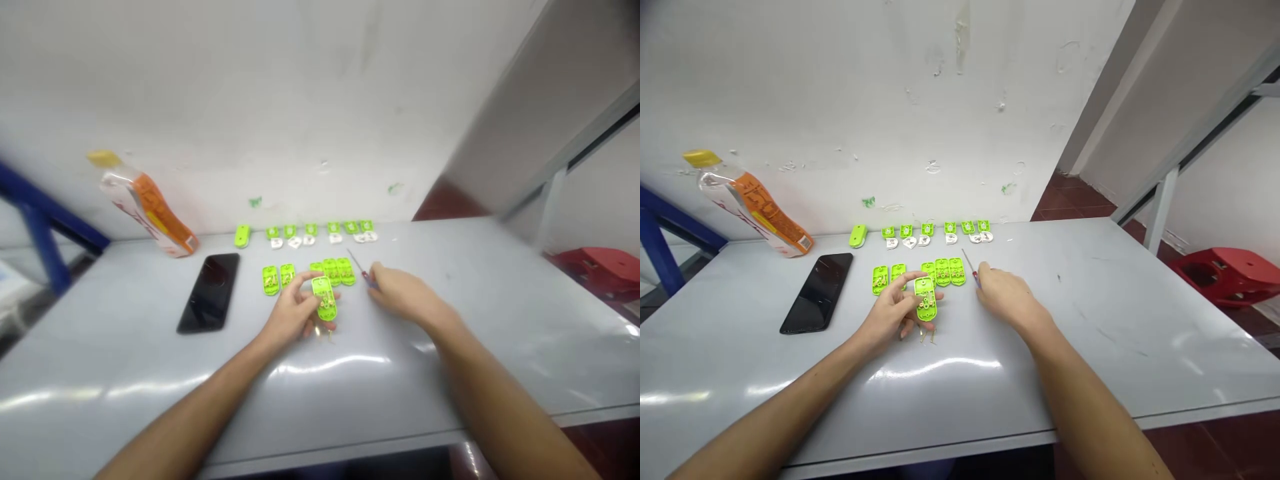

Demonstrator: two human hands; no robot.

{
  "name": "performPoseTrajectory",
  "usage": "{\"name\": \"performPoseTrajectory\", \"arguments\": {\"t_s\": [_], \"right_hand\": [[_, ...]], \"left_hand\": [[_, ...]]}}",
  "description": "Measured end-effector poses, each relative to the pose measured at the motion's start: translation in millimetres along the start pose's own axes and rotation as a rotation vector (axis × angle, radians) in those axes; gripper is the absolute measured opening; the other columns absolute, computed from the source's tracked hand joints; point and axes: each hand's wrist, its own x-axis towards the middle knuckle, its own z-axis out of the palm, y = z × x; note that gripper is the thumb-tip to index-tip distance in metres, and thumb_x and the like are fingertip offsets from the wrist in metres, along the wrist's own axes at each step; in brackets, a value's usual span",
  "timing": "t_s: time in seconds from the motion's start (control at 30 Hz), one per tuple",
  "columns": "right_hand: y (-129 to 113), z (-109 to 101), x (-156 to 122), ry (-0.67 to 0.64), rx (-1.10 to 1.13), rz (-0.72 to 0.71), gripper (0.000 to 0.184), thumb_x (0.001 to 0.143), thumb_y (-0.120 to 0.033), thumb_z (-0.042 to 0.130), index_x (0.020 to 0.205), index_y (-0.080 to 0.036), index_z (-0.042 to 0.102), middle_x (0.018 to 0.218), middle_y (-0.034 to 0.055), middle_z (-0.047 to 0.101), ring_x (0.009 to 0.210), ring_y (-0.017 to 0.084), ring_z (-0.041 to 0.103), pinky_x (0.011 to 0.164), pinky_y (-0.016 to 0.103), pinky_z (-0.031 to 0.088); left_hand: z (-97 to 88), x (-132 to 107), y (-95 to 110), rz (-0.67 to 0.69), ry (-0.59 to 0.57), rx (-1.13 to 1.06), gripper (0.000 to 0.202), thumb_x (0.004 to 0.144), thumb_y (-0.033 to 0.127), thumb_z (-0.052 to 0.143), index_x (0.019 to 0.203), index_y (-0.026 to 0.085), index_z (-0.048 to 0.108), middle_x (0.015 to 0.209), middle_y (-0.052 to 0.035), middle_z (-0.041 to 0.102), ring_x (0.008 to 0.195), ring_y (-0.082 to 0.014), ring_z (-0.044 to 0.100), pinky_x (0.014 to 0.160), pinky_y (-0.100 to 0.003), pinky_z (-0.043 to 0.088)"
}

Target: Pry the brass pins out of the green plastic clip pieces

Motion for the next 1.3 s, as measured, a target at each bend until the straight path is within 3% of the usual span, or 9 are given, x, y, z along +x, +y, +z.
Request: {"name": "performPoseTrajectory", "arguments": {"t_s": [0.1,0.2,0.3,0.4,0.5,0.7,1.1,1.3], "right_hand": [[0.2,0.4,4.1,0.018,0.019,-0.052,0.020,0.081,-0.018,0.045,0.094,-0.021,0.059,0.079,0.0077,0.065,0.063,0.021,0.057,0.053,0.030,0.036],[-3.8,-5.3,6.2,0.091,0.070,-0.140,0.023,0.085,-0.024,0.045,0.099,-0.022,0.063,0.086,0.0067,0.066,0.075,0.021,0.060,0.064,0.032,0.041],[-10.5,-11.3,2.0,0.315,0.263,-0.267,0.027,0.088,-0.033,0.047,0.109,-0.021,0.059,0.081,0.0036,0.066,0.070,0.017,0.060,0.067,0.030,0.045],[-17.9,-12.9,-7.4,0.587,0.465,-0.322,0.022,0.091,-0.033,0.044,0.100,-0.021,0.059,0.072,0.0015,0.063,0.063,0.015,0.059,0.061,0.028,0.045],[-24.4,-10.7,-17.0,0.702,0.663,-0.380,0.021,0.093,-0.035,0.041,0.093,-0.022,0.058,0.061,-0.0011,0.058,0.063,0.015,0.061,0.060,0.028,0.047],[-31.9,-6.7,-25.5,0.656,0.815,-0.460,0.023,0.093,-0.039,0.041,0.089,-0.022,0.056,0.055,-0.0019,0.056,0.057,0.015,0.060,0.058,0.030,0.050],[-32.0,-10.7,-28.8,0.605,0.726,-0.530,0.017,0.093,-0.031,0.041,0.088,-0.022,0.054,0.057,-0.0022,0.057,0.059,0.015,0.062,0.054,0.027,0.047],[-30.5,-9.8,-29.3,0.659,0.728,-0.547,0.014,0.093,-0.028,0.042,0.090,-0.022,0.054,0.056,-0.0029,0.057,0.059,0.015,0.062,0.054,0.027,0.047]], "left_hand": [[0.2,-0.4,0.3,-0.006,-0.011,-0.010,0.049,0.079,0.024,0.054,0.126,0.021,0.039,0.103,-0.0145,0.069,0.052,-0.0173,0.068,0.029,-0.014,0.027],[0.5,-0.4,2.1,-0.013,-0.036,-0.019,0.052,0.079,0.026,0.055,0.128,0.021,0.040,0.101,-0.0142,0.070,0.052,-0.0181,0.068,0.028,-0.014,0.026],[0.1,0.1,4.1,-0.030,-0.047,-0.035,0.051,0.078,0.026,0.055,0.127,0.020,0.044,0.100,-0.0146,0.070,0.053,-0.0194,0.069,0.028,-0.014,0.023],[-0.8,0.6,5.5,-0.055,-0.046,-0.062,0.049,0.077,0.024,0.054,0.125,0.018,0.046,0.098,-0.0155,0.070,0.049,-0.0171,0.067,0.028,-0.014,0.022],[-1.5,0.9,5.8,-0.056,-0.046,-0.072,0.048,0.078,0.024,0.055,0.124,0.017,0.046,0.096,-0.0152,0.071,0.041,-0.0125,0.062,0.027,-0.014,0.021],[-2.0,2.0,2.5,-0.041,-0.068,-0.075,0.050,0.076,0.023,0.056,0.124,0.016,0.044,0.091,-0.0142,0.072,0.043,-0.0140,0.064,0.028,-0.014,0.023],[-2.2,3.1,-1.0,-0.008,-0.033,0.043,0.045,0.079,0.022,0.053,0.123,0.017,0.044,0.089,-0.0122,0.072,0.046,-0.0163,0.065,0.028,-0.014,0.026],[-2.8,4.1,-3.0,0.003,0.005,0.064,0.046,0.078,0.020,0.051,0.123,0.017,0.044,0.084,-0.0103,0.072,0.044,-0.0147,0.064,0.028,-0.015,0.028]]}}
